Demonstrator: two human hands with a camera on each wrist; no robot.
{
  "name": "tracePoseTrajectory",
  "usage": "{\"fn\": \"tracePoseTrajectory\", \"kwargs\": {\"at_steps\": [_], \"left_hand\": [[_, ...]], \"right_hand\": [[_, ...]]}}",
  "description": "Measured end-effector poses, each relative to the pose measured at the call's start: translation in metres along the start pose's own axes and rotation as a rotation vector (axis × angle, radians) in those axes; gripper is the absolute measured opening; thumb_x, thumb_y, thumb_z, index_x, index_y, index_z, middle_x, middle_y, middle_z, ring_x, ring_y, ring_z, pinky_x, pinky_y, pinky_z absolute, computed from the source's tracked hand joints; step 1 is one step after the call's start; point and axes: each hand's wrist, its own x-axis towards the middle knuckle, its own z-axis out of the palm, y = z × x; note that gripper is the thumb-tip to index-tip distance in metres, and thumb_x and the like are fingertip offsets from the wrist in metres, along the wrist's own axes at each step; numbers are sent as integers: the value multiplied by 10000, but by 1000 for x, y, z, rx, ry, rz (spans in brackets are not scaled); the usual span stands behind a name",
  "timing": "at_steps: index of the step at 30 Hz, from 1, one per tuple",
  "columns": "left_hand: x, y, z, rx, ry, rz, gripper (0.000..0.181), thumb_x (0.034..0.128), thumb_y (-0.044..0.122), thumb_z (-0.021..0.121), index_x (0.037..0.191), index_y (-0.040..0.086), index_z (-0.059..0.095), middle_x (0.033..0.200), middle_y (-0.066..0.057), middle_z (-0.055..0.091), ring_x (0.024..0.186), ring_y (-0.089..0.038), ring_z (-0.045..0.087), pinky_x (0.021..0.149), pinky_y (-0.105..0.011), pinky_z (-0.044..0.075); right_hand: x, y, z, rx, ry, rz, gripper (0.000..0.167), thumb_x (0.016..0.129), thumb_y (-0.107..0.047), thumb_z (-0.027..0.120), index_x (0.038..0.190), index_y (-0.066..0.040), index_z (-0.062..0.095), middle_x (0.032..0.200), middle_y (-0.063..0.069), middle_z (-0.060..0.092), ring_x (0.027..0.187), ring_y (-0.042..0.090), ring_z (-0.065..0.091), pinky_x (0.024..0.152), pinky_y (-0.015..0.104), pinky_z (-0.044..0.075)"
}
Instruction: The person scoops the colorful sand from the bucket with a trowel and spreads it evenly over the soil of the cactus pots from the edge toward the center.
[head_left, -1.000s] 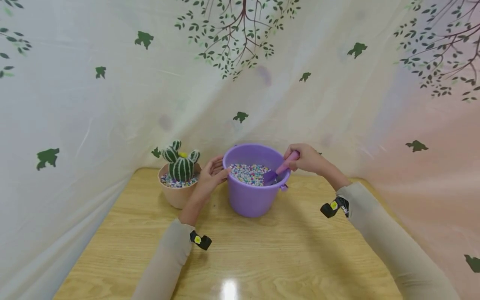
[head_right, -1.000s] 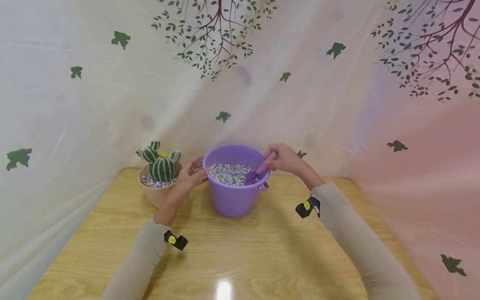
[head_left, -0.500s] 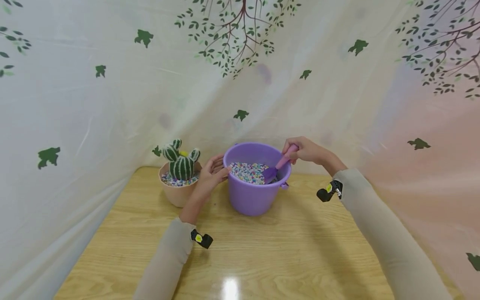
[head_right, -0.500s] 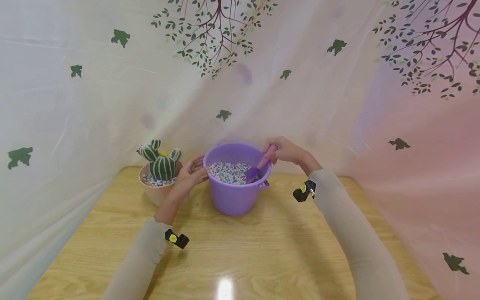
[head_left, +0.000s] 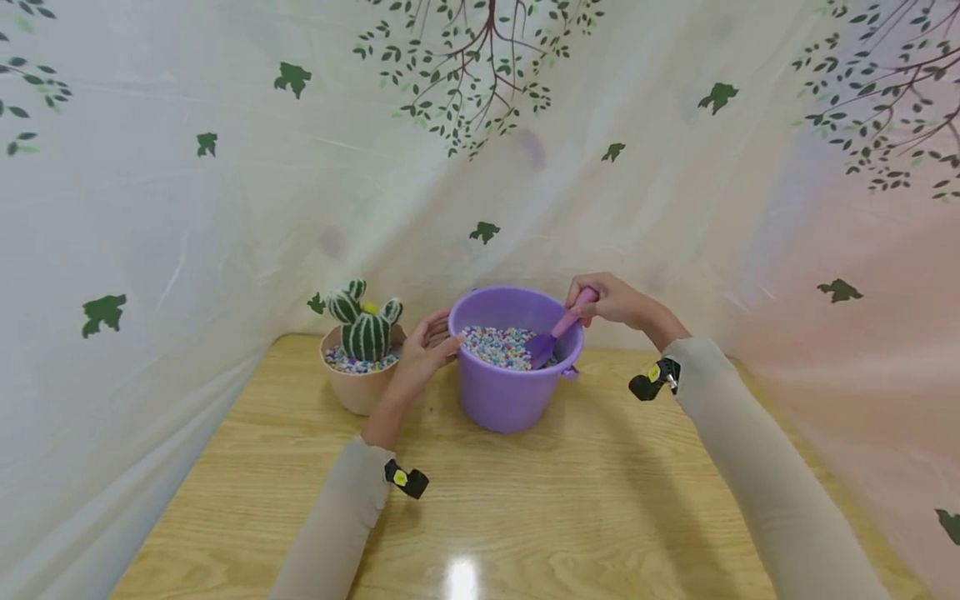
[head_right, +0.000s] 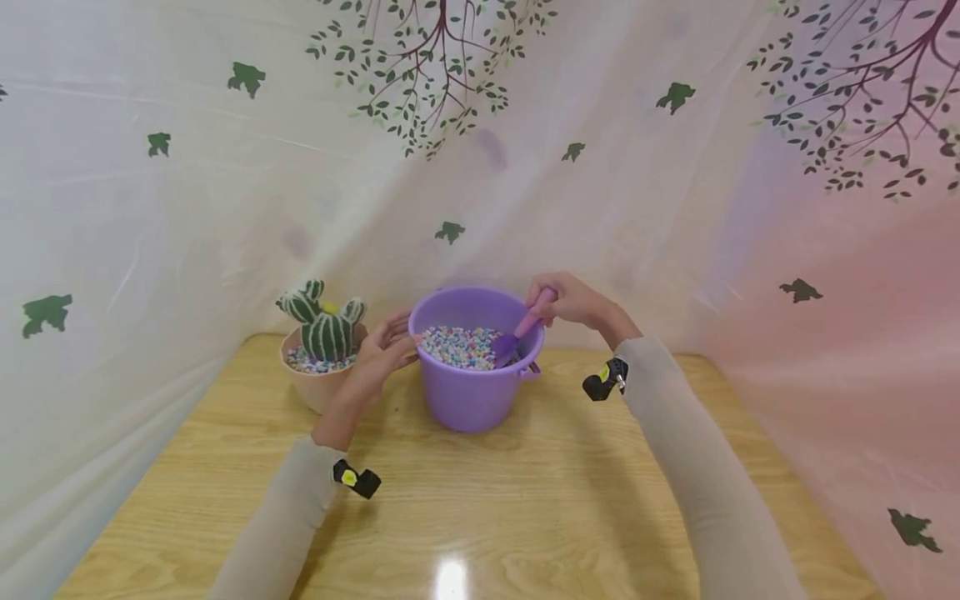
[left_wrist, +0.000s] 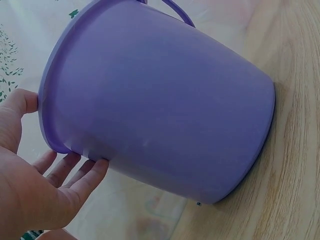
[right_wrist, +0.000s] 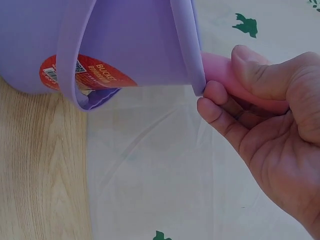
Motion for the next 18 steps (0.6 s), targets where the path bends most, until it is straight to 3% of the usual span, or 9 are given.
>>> {"fn": "tracePoseTrajectory", "kwargs": {"at_steps": [8,13,18], "left_hand": [[-2,-1,4,-23,-7,4,587,975,80,667,1512,93,432,1489,-166,508,1313,-304,540,945,-297,581],[-2,-1,4,-41,-3,5,597,970,59,659,1517,80,421,1499,-186,493,1334,-341,526,927,-282,583],[-1,0,2,-30,-1,12,591,974,72,659,1514,82,420,1498,-185,493,1338,-343,527,969,-318,578]], "right_hand": [[-8,1,2,-30,53,-5,56,963,67,607,1001,108,612,874,219,765,696,177,672,712,286,579],[-12,-6,6,-192,75,-7,82,918,32,694,997,50,693,876,209,763,728,215,696,699,277,582],[-9,-18,12,-379,77,2,134,864,-38,789,992,-10,761,908,121,792,831,167,735,811,265,574]]}}
